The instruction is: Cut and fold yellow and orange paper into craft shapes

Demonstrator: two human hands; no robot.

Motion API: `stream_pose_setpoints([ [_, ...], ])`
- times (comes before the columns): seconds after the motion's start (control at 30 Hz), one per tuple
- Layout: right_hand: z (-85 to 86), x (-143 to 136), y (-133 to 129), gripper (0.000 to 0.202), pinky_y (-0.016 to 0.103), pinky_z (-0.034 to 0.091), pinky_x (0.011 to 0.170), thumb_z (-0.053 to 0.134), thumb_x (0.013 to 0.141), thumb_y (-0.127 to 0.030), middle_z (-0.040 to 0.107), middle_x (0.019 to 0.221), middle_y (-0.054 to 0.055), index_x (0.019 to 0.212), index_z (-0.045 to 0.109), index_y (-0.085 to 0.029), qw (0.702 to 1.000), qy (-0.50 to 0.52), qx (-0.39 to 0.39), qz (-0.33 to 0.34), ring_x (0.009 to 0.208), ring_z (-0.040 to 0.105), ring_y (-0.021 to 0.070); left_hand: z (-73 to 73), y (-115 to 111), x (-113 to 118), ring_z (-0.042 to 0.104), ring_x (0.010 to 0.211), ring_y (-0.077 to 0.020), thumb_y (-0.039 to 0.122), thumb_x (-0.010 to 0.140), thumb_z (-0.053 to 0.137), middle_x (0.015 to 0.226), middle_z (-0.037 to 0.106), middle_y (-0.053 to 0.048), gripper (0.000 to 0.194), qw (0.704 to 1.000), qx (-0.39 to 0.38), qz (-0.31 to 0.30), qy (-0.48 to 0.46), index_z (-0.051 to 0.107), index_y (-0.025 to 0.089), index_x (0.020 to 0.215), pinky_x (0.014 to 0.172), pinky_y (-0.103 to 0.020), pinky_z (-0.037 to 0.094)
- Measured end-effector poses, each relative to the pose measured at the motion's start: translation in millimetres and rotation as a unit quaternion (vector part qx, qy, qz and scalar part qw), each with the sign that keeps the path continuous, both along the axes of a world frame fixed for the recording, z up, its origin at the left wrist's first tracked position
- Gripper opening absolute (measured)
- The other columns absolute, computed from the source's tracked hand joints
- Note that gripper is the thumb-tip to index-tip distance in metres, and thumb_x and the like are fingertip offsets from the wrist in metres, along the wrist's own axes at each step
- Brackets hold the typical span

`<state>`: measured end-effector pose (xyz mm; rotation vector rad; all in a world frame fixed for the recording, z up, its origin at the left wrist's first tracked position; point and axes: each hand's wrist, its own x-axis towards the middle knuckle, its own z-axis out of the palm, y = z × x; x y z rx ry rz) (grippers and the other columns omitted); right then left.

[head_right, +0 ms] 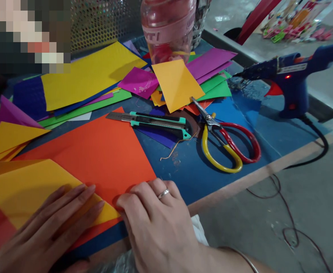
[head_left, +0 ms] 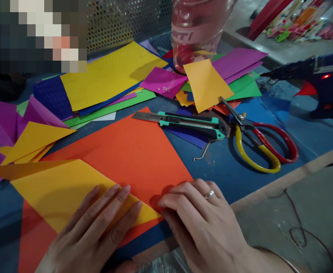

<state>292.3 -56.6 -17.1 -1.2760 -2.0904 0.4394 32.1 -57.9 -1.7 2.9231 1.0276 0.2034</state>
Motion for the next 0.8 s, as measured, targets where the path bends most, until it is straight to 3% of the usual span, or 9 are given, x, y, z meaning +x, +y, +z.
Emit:
stream_pose_setpoints([
  [0.1, -2.2, 5, -3, 0.022, 0.037, 0.037, 0.079, 0.046, 0.102, -0.013, 0.072, 0.099, 0.004, 0.107, 0.066, -0.018, 0.999, 0.031, 0.008, -0.001, 0.085, 0.057, 0.0211, -1.4, -1, -1, 0.033, 0.152, -0.0319, 0.053, 0.105, 0.046, 0.165, 0.034, -0.013, 0.06, 1.0, 0.006, 0.001, 0.002, 0.046, 0.014, 0.151, 0.128, -0.052, 0.02],
  [0.23, -0.2, 11, -6, 0.029, 0.037, 0.043, 0.082, 0.043, 0.106, -0.018, 0.074, 0.107, 0.006, 0.113, 0.07, -0.017, 0.999, 0.046, 0.007, 0.02, 0.091, 0.062, 0.0203, -4.3, -1, -2, 0.034, 0.152, -0.0314, 0.051, 0.104, 0.05, 0.165, 0.035, -0.012, 0.059, 1.0, 0.009, -0.002, -0.001, 0.047, 0.015, 0.151, 0.128, -0.051, 0.02],
  [0.37, -0.1, 9, -3, 0.037, 0.034, 0.045, 0.084, 0.039, 0.11, -0.021, 0.078, 0.103, 0.0, 0.11, 0.076, -0.019, 0.993, 0.055, 0.091, 0.045, 0.092, 0.063, 0.0166, -3.5, -2, -1, 0.035, 0.152, -0.0308, 0.051, 0.103, 0.052, 0.163, 0.04, -0.013, 0.059, 1.0, 0.012, 0.007, -0.003, 0.048, 0.017, 0.15, 0.128, -0.051, 0.022],
  [0.5, -8.1, 1, 2, 0.032, 0.033, 0.045, 0.094, 0.045, 0.109, -0.018, 0.08, 0.108, -0.006, 0.111, 0.077, -0.021, 0.988, -0.003, 0.136, 0.071, 0.101, 0.064, 0.0144, 0.9, -2, 0, 0.036, 0.153, -0.0309, 0.051, 0.104, 0.049, 0.16, 0.046, -0.014, 0.059, 1.0, 0.016, 0.011, 0.019, 0.047, 0.017, 0.153, 0.127, -0.053, 0.026],
  [0.67, -14.6, -7, 9, 0.037, 0.028, 0.047, 0.094, 0.045, 0.108, -0.01, 0.081, 0.092, -0.009, 0.096, 0.078, -0.023, 0.981, 0.003, 0.178, 0.075, 0.095, 0.067, 0.0083, 7.7, -1, 0, 0.035, 0.153, -0.0308, 0.048, 0.105, 0.049, 0.157, 0.05, -0.014, 0.061, 0.996, 0.039, -0.002, 0.08, 0.042, 0.017, 0.157, 0.127, -0.053, 0.027],
  [0.8, -14.8, -8, 12, 0.038, 0.027, 0.051, 0.088, 0.045, 0.108, -0.01, 0.08, 0.086, -0.009, 0.093, 0.078, -0.023, 0.982, 0.014, 0.182, 0.058, 0.087, 0.07, 0.0072, 5.7, -2, 1, 0.042, 0.15, -0.0285, 0.049, 0.108, 0.043, 0.155, 0.054, -0.011, 0.056, 0.996, 0.049, 0.017, 0.077, 0.045, 0.02, 0.156, 0.124, -0.052, 0.033],
])
